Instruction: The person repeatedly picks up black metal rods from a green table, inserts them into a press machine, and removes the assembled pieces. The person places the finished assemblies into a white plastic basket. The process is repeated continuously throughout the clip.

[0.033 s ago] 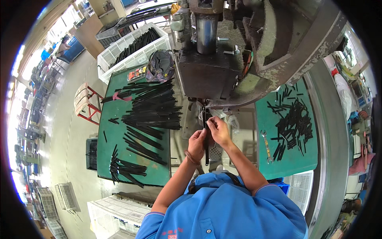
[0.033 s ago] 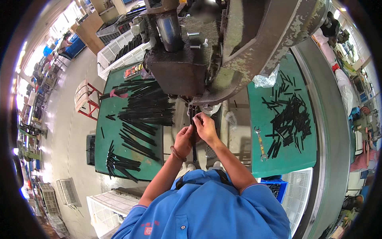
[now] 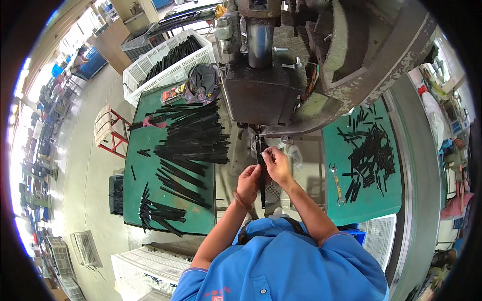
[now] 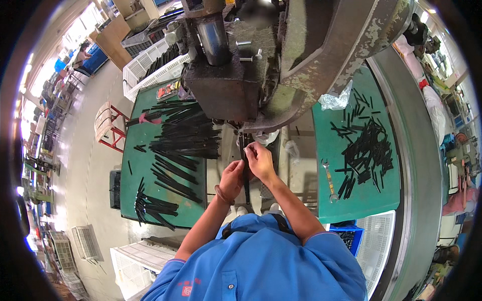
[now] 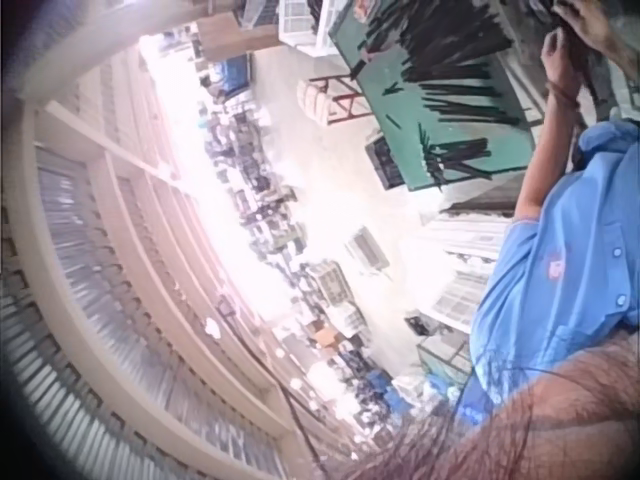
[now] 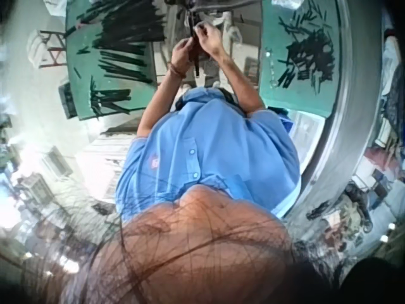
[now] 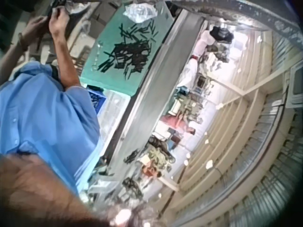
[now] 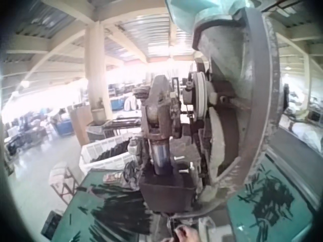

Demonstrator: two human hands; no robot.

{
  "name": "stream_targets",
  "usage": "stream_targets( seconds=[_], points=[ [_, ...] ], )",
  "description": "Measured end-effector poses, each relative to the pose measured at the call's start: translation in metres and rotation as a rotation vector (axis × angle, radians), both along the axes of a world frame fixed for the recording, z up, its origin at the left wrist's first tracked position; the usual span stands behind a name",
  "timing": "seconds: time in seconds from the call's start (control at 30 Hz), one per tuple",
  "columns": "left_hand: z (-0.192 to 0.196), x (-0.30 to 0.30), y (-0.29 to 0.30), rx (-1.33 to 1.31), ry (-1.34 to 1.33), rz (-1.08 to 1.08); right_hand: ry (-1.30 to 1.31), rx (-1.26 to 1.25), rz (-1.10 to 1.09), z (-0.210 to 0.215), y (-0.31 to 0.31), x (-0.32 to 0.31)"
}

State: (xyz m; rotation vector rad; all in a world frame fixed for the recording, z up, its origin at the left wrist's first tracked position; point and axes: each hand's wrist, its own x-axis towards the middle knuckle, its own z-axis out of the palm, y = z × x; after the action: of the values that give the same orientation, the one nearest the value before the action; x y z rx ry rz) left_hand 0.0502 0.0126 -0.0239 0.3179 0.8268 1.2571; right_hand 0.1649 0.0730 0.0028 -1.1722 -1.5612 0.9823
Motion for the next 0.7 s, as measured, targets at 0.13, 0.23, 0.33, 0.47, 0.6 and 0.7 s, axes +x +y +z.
stream_targets(
  seconds=[0.13,0.23,0.33,0.47,0.6,0.7],
  points=[
    [0.018,-0.014,-0.015,-0.042,0.127,-0.049,0.014,0.051,-0.012,0.016,-0.006,0.002],
    [0.043,-0.024,-0.022,0.007,0.3,-0.134,-0.039,0.128,0.004,0.035,-0.006,-0.005],
    [0.046,-0.029,-0.025,0.074,0.357,-0.15,-0.077,0.22,-0.054,0.029,0.003,-0.01],
    [0.047,-0.035,-0.025,0.111,0.367,-0.162,-0.137,0.207,-0.089,0.036,0.009,-0.011],
    [0.053,-0.04,-0.023,0.101,0.353,-0.187,-0.058,0.111,-0.1,0.03,0.012,-0.009],
    [0.053,-0.044,-0.022,0.098,0.346,-0.198,-0.008,0.173,-0.099,0.023,0.01,-0.01]
  ],
)
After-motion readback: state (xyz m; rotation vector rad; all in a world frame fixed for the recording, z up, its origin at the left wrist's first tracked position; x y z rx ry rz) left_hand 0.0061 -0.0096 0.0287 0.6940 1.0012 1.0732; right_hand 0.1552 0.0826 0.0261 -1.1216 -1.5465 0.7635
